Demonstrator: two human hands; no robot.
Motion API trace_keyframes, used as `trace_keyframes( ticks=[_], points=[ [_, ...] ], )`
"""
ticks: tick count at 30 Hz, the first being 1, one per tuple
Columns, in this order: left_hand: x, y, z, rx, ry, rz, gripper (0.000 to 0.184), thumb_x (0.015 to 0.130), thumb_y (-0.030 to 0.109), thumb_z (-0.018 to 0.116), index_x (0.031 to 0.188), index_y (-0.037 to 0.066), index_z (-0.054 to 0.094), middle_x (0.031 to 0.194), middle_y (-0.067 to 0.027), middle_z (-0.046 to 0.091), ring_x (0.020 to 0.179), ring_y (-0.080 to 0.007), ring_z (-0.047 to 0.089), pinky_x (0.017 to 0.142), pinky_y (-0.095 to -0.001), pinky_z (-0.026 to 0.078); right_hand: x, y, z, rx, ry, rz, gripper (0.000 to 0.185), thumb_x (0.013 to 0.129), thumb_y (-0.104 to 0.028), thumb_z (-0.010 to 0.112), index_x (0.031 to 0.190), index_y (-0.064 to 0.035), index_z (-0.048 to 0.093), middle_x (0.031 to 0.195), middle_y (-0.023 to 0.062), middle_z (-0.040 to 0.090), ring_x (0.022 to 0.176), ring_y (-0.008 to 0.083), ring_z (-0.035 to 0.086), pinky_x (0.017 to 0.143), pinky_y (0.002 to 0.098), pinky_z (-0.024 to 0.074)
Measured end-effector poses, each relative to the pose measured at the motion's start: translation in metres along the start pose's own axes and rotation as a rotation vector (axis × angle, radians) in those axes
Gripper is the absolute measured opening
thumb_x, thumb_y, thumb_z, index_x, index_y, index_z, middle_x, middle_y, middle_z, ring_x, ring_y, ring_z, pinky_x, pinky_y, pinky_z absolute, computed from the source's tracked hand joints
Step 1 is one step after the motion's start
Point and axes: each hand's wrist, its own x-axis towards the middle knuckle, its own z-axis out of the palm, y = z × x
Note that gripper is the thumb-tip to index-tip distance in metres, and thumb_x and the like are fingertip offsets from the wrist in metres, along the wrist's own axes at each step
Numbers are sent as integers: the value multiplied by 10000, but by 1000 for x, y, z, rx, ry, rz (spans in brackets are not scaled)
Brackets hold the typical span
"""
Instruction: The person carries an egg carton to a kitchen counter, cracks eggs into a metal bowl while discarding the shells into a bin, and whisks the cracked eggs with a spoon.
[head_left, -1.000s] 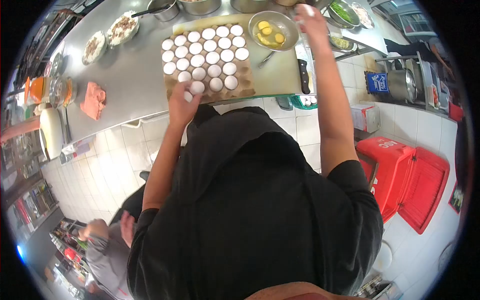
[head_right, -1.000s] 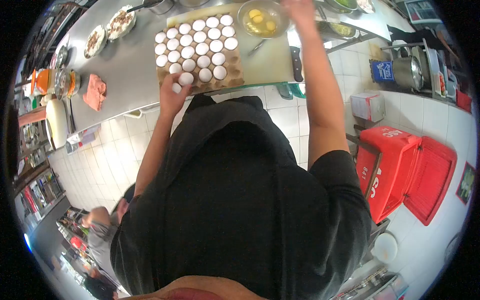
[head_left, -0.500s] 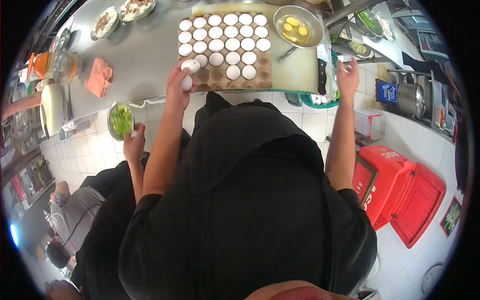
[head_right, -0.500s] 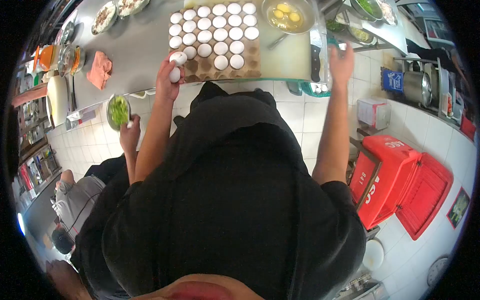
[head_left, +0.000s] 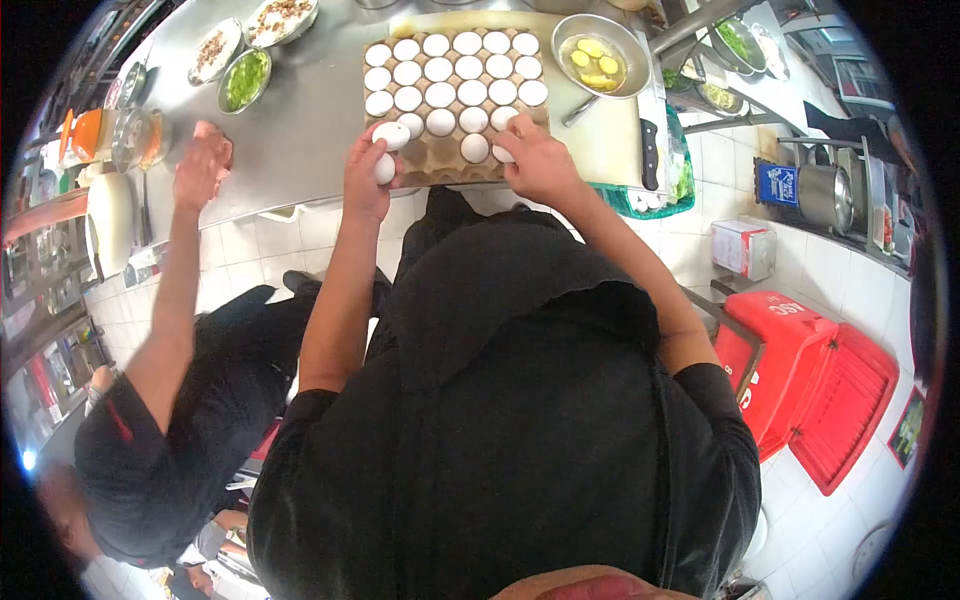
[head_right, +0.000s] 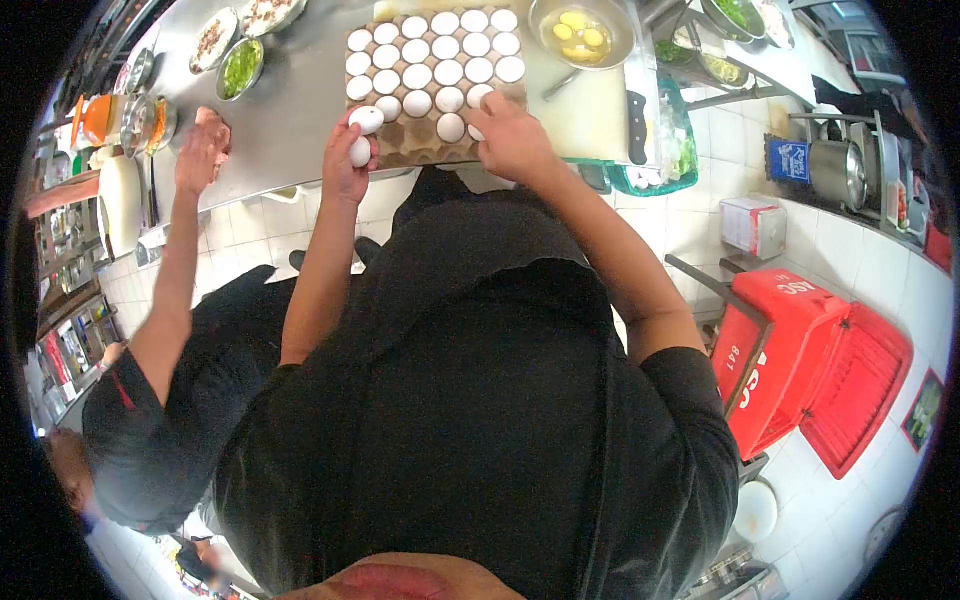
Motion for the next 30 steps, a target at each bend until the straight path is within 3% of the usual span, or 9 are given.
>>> trace_keyframes(
  ticks=[3,9,11,13,16,18,21,23,30],
  points=[
    [1,1,2,5,21,6,354,945,118,551,1286,28,525,1007,-78,647,590,-128,570,415,-238,395,0,5,6,12,82,66,388,803,-104,587,1191,-108,566,1042,111,579,890,273,632,755,410,535],
    [5,-12,8,21,11,-6,387,931,144,564,1299,34,519,1015,-74,641,611,-126,566,438,-243,395,-39,72,-25,1454,489,383,422,863,-148,568,1263,-31,496,1065,96,593,863,183,613,740,333,528],
    [1,-22,15,43,-3,1,395,931,155,564,1304,37,516,1018,-74,638,615,-127,565,439,-245,395,-82,117,-44,1576,721,335,474,889,-187,548,1333,-60,442,1068,119,595,847,267,612,777,394,514],
    [4,-13,11,71,24,-6,400,934,163,561,1310,37,511,1020,-76,635,619,-127,564,438,-246,394,-113,142,-73,1609,906,390,418,909,-109,602,1304,-32,486,1092,108,576,899,213,609,760,348,536],
    [9,-3,4,75,14,-25,413,933,167,562,1320,36,501,1014,-77,627,632,-125,565,437,-247,395,-159,207,-57,948,1178,808,517,910,-69,594,1387,-45,395,1048,123,573,868,206,602,664,312,521],
    [12,-6,1,77,-16,-26,415,934,169,562,1323,38,496,1005,-74,622,639,-124,569,437,-247,395,-180,222,-47,1057,1397,1133,568,916,-70,577,1429,-49,332,1008,133,572,812,201,601,591,291,498],
    [14,-4,-3,94,-28,-36,413,938,179,560,1320,42,488,985,-69,614,640,-125,571,441,-246,401,-195,248,8,1015,1374,1225,528,910,-85,544,1397,-38,343,940,124,567,656,214,573,486,337,447],
    [14,-4,-4,95,-20,-36,412,941,186,558,1318,40,482,987,-70,612,639,-126,571,444,-246,402,-194,248,33,1141,1005,1135,440,954,-162,497,1368,-41,408,1008,125,588,772,229,615,618,351,517],
    [17,-6,-3,107,3,-51,420,945,197,557,1326,44,468,1018,-72,602,641,-130,576,444,-248,402,-186,238,14,1169,1259,1196,311,952,-234,478,1208,-58,496,1023,117,595,759,225,608,649,337,514]
  ],
)
